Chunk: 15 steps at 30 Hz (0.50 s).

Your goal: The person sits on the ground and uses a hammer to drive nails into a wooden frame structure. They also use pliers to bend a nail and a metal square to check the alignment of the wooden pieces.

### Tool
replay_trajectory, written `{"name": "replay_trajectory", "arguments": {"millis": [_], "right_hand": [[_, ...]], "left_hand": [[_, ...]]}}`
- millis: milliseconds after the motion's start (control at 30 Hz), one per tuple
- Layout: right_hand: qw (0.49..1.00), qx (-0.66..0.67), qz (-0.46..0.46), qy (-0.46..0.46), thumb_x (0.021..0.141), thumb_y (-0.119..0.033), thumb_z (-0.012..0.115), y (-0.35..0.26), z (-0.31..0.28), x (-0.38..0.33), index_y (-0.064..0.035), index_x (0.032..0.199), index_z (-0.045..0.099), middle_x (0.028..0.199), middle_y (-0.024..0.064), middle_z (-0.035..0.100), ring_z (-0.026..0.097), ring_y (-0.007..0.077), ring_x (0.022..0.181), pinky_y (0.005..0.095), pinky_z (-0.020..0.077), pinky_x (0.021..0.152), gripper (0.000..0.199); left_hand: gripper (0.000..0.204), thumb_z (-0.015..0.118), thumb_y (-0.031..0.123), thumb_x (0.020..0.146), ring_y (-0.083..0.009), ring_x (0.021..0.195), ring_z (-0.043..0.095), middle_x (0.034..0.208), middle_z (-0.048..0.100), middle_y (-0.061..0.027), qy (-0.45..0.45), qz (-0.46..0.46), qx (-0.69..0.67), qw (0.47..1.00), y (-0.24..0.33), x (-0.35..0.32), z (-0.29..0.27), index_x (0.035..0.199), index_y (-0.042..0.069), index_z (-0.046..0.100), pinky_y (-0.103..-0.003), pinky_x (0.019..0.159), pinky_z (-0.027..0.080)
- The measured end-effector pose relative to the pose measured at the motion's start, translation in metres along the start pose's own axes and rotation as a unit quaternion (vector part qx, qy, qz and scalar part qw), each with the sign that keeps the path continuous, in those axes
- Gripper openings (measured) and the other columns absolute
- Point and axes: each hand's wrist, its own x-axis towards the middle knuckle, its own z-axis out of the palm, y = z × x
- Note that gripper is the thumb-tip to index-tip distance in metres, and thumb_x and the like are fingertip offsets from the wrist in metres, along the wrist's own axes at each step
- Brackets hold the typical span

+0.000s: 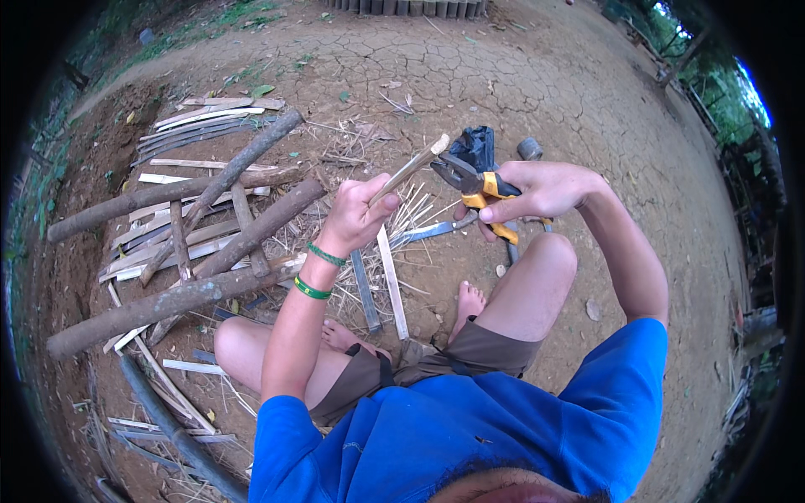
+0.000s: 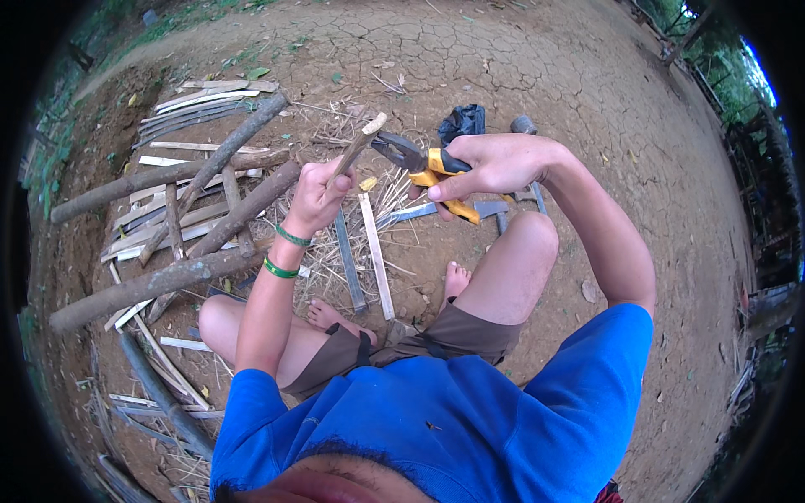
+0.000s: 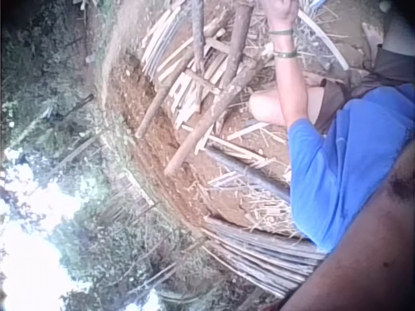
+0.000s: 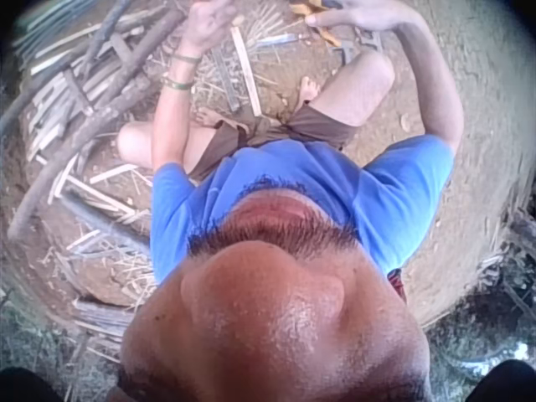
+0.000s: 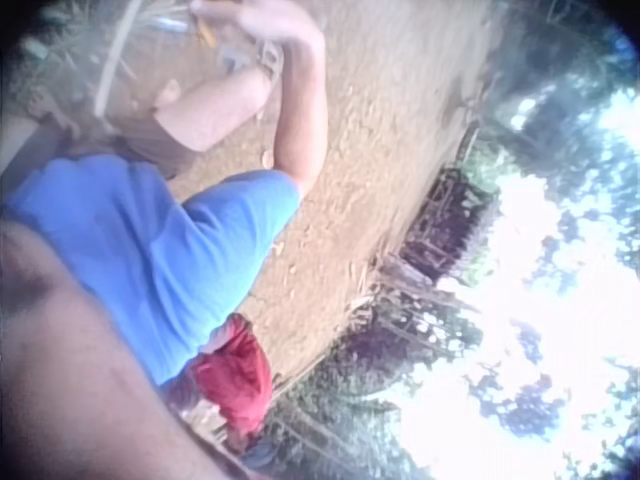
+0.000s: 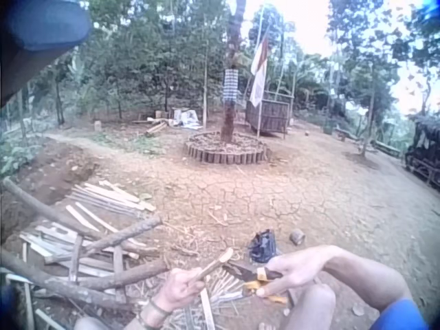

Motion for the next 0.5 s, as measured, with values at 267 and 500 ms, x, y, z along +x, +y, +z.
{"name": "replay_trajectory", "arguments": {"millis": [267, 500], "right_hand": [[0.996, 0.069, 0.001, 0.054, 0.097, -0.037, 0.061, -0.02, 0.015, -0.001, -0.004, 0.083, 0.068, 0.069, 0.0002, 0.062, 0.054, 0.0098, 0.064, 0.0296, 0.0418, 0.06, 0.037], [0.939, -0.193, 0.067, 0.278, 0.094, -0.027, 0.063, -0.022, 0.021, 0.016, 0.0022, 0.088, 0.064, 0.07, 0.0164, 0.065, 0.066, 0.0294, 0.069, 0.0418, 0.0498, 0.063, 0.03]], "left_hand": [[0.052, 0.052, 0.052, 0.099, -0.0428, 0.058, 0.054, 0.06, 0.05, -0.0188, 0.007, -0.025, 0.021, 0.999, 0.006, -0.002, -0.004, 0.084, 0.002, 0.058, -0.041, 0.051, 0.042], [0.062, 0.048, 0.055, 0.1, -0.041, 0.056, 0.051, 0.059, 0.05, -0.0203, 0.036, -0.12, 0.068, 0.99, 0.017, -0.002, 0.002, 0.078, -0.001, 0.057, -0.044, 0.056, 0.044]]}}
